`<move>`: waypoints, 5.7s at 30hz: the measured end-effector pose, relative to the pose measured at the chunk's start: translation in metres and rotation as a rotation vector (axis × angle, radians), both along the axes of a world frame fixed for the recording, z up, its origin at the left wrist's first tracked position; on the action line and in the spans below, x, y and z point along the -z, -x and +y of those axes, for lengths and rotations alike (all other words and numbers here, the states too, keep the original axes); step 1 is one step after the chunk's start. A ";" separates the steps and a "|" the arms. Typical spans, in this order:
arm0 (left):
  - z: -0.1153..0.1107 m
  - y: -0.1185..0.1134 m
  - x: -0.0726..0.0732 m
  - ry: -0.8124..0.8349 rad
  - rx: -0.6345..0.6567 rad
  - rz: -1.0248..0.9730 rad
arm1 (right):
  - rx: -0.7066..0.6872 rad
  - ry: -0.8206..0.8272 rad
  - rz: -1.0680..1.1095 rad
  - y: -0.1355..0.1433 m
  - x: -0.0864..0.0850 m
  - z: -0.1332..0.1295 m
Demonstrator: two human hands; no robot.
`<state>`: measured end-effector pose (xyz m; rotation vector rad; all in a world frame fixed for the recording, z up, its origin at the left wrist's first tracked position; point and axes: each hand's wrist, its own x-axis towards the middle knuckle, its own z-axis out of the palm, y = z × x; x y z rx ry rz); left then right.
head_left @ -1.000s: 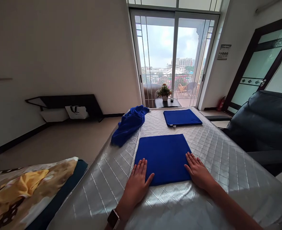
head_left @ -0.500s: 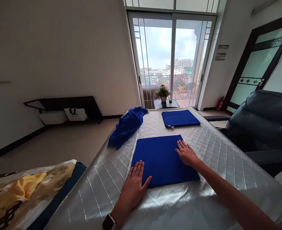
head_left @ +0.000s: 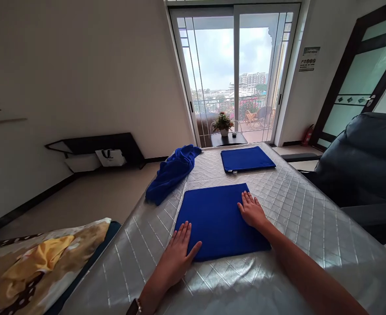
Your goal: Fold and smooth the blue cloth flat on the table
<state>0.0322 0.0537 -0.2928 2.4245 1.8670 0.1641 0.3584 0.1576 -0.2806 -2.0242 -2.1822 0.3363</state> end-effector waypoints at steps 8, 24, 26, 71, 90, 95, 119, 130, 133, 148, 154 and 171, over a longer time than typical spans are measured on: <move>0.050 -0.108 -0.036 -0.001 0.228 -0.037 | 0.004 -0.012 0.012 0.001 -0.003 -0.002; 0.098 -0.125 -0.013 -0.053 0.144 -0.058 | 0.010 -0.032 -0.030 0.001 0.000 0.001; 0.104 -0.099 -0.010 -0.055 0.098 -0.042 | 0.010 -0.019 -0.022 0.001 0.000 0.001; 0.116 0.009 0.012 -0.102 -0.173 -0.084 | 0.008 -0.050 -0.046 0.005 0.005 0.061; 0.119 0.010 0.009 -0.087 -0.179 -0.009 | 0.012 -0.038 0.040 0.000 -0.001 0.062; 0.128 0.009 -0.002 0.005 -0.236 0.065 | 0.017 -0.049 0.060 0.001 -0.002 0.061; 0.168 -0.132 -0.014 -0.062 0.014 -0.003 | 0.012 -0.073 0.069 0.001 0.002 0.063; 0.166 0.001 -0.003 -0.058 -0.229 -0.052 | 0.000 -0.039 0.027 -0.001 0.005 0.065; 0.165 0.005 -0.001 -0.070 -0.229 -0.082 | 0.004 -0.043 0.017 -0.002 0.005 0.065; 0.161 0.001 0.000 -0.083 -0.218 -0.083 | 0.022 -0.063 -0.064 -0.001 0.008 0.065; 0.159 -0.001 -0.005 -0.064 -0.226 -0.099 | 0.018 -0.033 -0.112 0.002 -0.001 0.061; 0.162 0.000 -0.002 -0.107 -0.217 -0.071 | 0.000 -0.022 -0.044 0.003 0.003 -0.002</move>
